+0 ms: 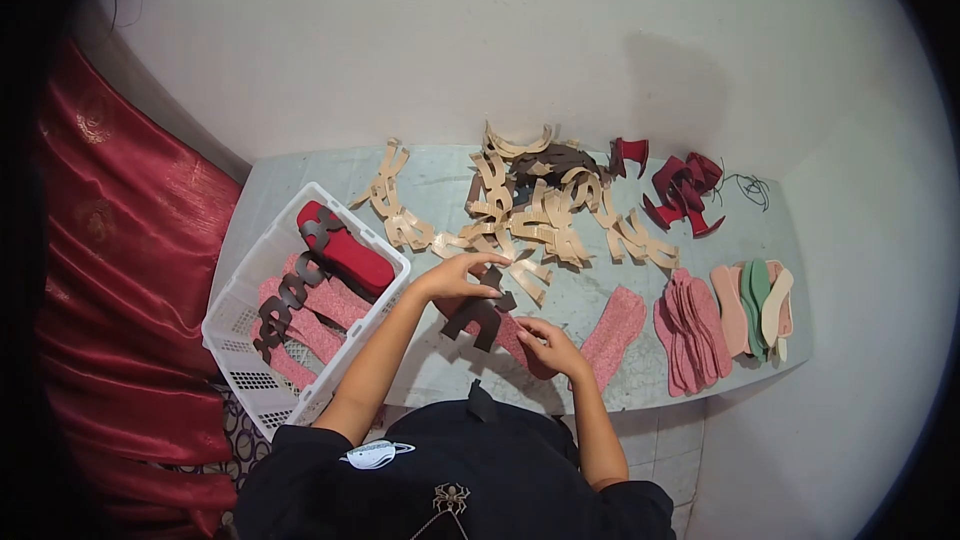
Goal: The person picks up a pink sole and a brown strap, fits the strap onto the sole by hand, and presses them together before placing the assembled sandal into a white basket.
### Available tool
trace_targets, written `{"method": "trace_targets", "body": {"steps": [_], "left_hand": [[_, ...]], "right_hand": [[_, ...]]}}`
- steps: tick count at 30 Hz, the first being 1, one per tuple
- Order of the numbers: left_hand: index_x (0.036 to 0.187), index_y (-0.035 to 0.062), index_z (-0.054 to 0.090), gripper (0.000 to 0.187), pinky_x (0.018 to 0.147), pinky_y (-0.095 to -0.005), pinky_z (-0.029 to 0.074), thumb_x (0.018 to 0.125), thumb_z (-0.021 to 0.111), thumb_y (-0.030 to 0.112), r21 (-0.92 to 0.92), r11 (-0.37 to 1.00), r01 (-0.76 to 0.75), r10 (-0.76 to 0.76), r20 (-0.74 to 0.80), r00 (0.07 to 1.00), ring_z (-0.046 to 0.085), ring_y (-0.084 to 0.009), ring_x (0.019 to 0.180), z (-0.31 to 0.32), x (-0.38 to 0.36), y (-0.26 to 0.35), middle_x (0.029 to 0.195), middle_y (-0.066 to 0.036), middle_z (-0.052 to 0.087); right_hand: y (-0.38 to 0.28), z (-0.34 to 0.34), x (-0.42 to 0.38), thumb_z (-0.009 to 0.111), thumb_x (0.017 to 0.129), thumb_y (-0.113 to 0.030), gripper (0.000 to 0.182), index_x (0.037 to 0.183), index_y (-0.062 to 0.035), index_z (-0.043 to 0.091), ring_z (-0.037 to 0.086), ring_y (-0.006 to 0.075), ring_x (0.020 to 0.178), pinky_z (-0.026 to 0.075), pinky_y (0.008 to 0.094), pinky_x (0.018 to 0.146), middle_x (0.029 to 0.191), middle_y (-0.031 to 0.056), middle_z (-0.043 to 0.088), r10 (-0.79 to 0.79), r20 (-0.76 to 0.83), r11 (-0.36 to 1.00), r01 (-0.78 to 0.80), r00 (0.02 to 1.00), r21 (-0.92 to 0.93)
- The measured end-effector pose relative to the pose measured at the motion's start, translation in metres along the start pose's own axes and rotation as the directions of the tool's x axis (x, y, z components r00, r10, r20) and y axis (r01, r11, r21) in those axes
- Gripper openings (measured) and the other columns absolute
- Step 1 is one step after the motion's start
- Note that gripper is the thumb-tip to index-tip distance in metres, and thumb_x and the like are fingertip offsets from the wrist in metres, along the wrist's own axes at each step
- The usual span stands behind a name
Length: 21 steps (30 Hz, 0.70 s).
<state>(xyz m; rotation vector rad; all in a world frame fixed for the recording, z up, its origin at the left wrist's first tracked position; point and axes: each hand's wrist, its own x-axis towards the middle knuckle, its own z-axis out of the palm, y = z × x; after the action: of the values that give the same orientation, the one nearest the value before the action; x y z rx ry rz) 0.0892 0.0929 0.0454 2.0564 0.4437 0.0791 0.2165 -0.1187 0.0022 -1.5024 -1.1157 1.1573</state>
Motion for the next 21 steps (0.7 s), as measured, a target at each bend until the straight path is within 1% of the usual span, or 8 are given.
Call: {"method": "trace_targets", "body": {"steps": [2, 3, 8, 12, 14, 16, 18, 21], "left_hand": [[0.114, 0.0106, 0.054, 0.049, 0.085, -0.0305, 0.040, 0.068, 0.070, 0.019, -0.192, 0.964, -0.183, 0.196, 0.052, 0.979, 0.056, -0.0171, 0.088, 0.005, 0.006, -0.011, 0.107, -0.006, 0.058], [0.107, 0.0094, 0.059, 0.040, 0.081, -0.0290, 0.041, 0.068, 0.069, 0.010, -0.167, 0.967, -0.190, 0.191, -0.013, 0.982, 0.055, -0.0141, 0.087, 0.005, 0.004, -0.004, 0.103, -0.006, 0.059], [0.098, 0.0065, 0.063, 0.030, 0.075, -0.0246, 0.043, 0.069, 0.068, 0.008, -0.203, 0.952, -0.227, 0.181, -0.221, 0.958, 0.055, -0.0104, 0.083, 0.000, -0.004, 0.022, 0.098, -0.005, 0.060], [0.098, 0.0010, 0.059, 0.025, 0.068, -0.0199, 0.047, 0.074, 0.062, -0.001, -0.377, 0.837, -0.397, 0.191, -0.477, 0.858, 0.056, -0.0082, 0.080, 0.003, -0.005, 0.037, 0.091, -0.003, 0.058], [0.099, 0.0007, 0.054, 0.024, 0.066, -0.0186, 0.048, 0.075, 0.061, -0.002, -0.663, 0.614, -0.427, 0.028, -0.522, 0.852, 0.055, -0.0072, 0.080, 0.003, -0.009, 0.045, 0.090, -0.004, 0.056], [0.097, 0.0032, 0.050, 0.024, 0.064, -0.0181, 0.049, 0.077, 0.060, -0.002, -0.679, 0.539, -0.499, 0.031, -0.577, 0.816, 0.056, -0.0075, 0.079, 0.005, -0.010, 0.060, 0.092, -0.004, 0.055], [0.095, 0.0045, 0.050, 0.022, 0.065, -0.0199, 0.050, 0.077, 0.060, -0.002, -0.751, 0.272, -0.602, -0.119, -0.647, 0.753, 0.056, -0.0086, 0.078, 0.009, -0.012, 0.072, 0.092, -0.003, 0.054], [0.097, 0.0041, 0.050, 0.018, 0.074, -0.0242, 0.051, 0.081, 0.054, -0.002, -0.764, 0.109, -0.636, -0.424, -0.615, 0.665, 0.054, -0.0117, 0.087, 0.029, -0.004, 0.062, 0.097, -0.004, 0.052]], "right_hand": [[-0.002, 0.002, 0.001, 0.050, 0.087, -0.021, 0.031, 0.111, -0.0014, 0.052, 0.051, 0.0145, 0.095, 0.040, 0.0289, 0.084, 0.102, 0.0076, 0.057, 0.024, 0.012, 1.000, -0.024, 1.000, 0.010], [-0.002, 0.002, 0.001, 0.050, 0.087, -0.021, 0.031, 0.111, -0.0014, 0.052, 0.051, 0.0145, 0.095, 0.040, 0.0289, 0.084, 0.102, 0.0076, 0.057, 0.025, 0.012, 1.000, -0.025, 1.000, 0.008], [0.017, 0.002, 0.005, 0.051, 0.087, -0.018, 0.031, 0.113, -0.0018, 0.050, 0.050, 0.0096, 0.090, 0.041, 0.0248, 0.078, 0.098, 0.0036, 0.056, -0.004, -0.069, 0.991, 0.013, 0.998, 0.131], [0.017, 0.007, 0.005, 0.051, 0.087, -0.017, 0.031, 0.113, -0.0011, 0.049, 0.049, 0.0086, 0.090, 0.040, 0.0239, 0.078, 0.098, 0.0026, 0.055, -0.032, -0.169, 0.981, 0.064, 0.985, 0.186], [0.015, 0.011, 0.005, 0.051, 0.087, -0.016, 0.032, 0.114, -0.0001, 0.048, 0.049, 0.0087, 0.091, 0.039, 0.0232, 0.079, 0.100, 0.0021, 0.055, 0.006, -0.251, 0.951, 0.072, 0.968, 0.301], [0.029, 0.015, 0.008, 0.051, 0.087, -0.015, 0.033, 0.115, 0.0002, 0.047, 0.049, 0.0088, 0.093, 0.038, 0.0229, 0.081, 0.102, 0.0025, 0.054, 0.019, -0.235, 0.947, 0.058, 0.972, 0.315], [0.033, 0.018, 0.009, 0.051, 0.087, -0.015, 0.033, 0.116, 0.0005, 0.046, 0.049, 0.0089, 0.094, 0.038, 0.0227, 0.082, 0.103, 0.0028, 0.054, 0.035, -0.217, 0.943, 0.040, 0.976, 0.332], [0.020, 0.030, 0.010, 0.050, 0.087, -0.014, 0.033, 0.115, 0.0017, 0.046, 0.048, 0.0099, 0.097, 0.037, 0.0238, 0.085, 0.107, 0.0046, 0.053, 0.023, -0.235, 0.932, 0.065, 0.972, 0.358]]}}
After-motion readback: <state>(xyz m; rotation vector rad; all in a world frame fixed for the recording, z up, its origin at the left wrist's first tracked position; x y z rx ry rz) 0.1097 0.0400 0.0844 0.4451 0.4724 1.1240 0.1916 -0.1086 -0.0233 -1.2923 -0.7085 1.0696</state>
